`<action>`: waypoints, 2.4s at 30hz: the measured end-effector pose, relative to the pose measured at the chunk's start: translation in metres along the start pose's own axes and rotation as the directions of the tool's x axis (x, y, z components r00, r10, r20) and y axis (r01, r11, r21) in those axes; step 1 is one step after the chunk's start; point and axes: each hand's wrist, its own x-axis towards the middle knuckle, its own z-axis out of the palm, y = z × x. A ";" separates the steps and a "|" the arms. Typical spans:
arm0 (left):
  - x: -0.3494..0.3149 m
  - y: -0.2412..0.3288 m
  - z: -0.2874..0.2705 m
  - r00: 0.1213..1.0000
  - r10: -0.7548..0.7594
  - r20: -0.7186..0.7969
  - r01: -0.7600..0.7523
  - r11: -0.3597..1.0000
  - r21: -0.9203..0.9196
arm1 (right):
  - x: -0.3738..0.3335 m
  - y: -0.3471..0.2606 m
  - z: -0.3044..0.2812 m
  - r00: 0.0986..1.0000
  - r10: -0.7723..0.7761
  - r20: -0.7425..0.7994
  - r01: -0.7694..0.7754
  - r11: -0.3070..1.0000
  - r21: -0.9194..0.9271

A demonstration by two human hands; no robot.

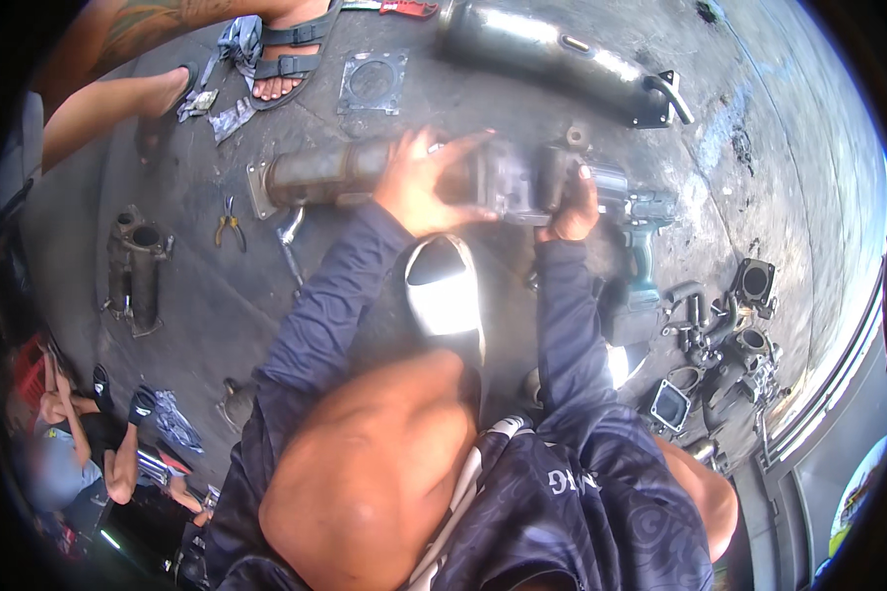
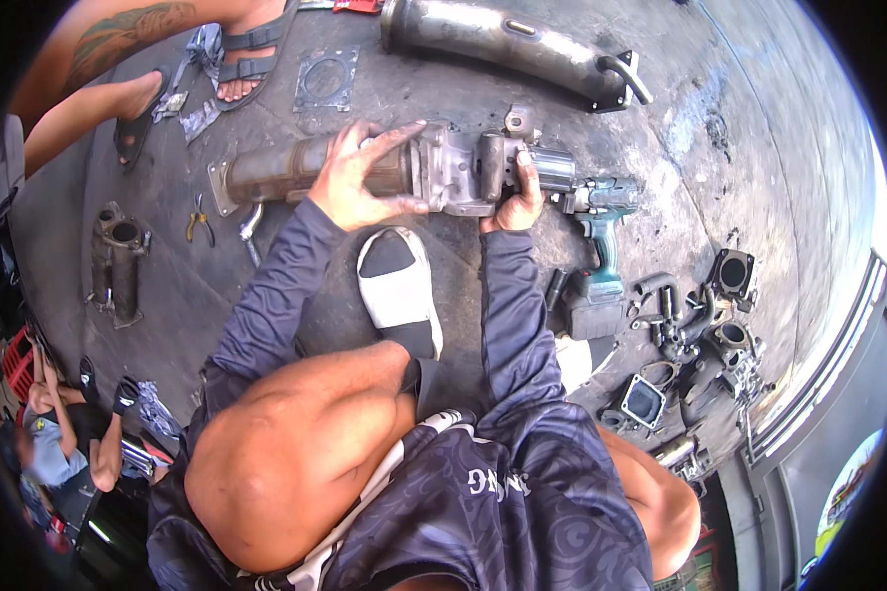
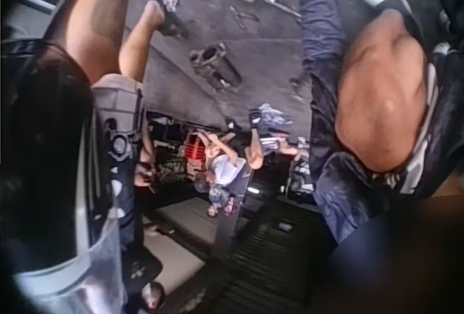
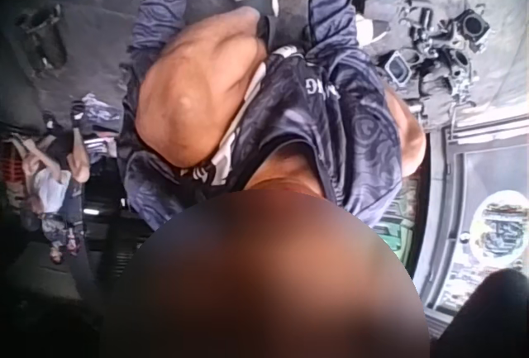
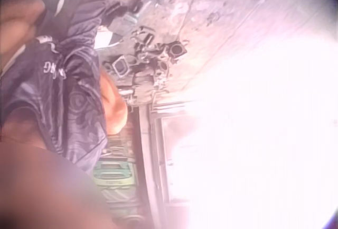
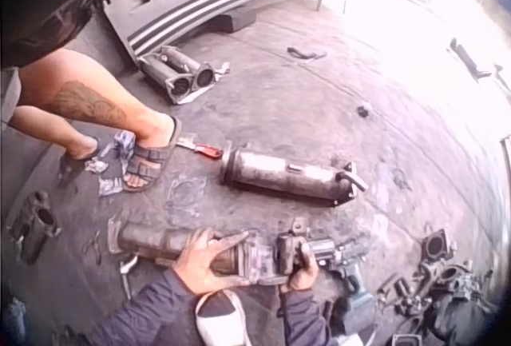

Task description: Manually assembling or repairing components of an automotive exhaust manifold and pipes using tools on the floor.

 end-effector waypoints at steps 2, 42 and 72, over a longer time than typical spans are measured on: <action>-0.001 -0.007 -0.007 0.991 0.094 0.092 -0.049 0.913 -0.405 | -0.002 -0.003 0.004 0.999 0.031 0.035 -0.031 0.999 0.010; 0.041 -0.021 0.003 0.999 0.040 0.003 -0.040 0.996 -0.079 | 0.006 -0.012 0.001 0.984 0.065 0.163 -0.055 0.996 -0.069; 0.042 -0.013 -0.001 0.965 -0.239 0.110 0.255 0.952 -0.168 | 0.017 -0.051 -0.029 0.985 -0.001 0.174 -0.012 0.997 0.077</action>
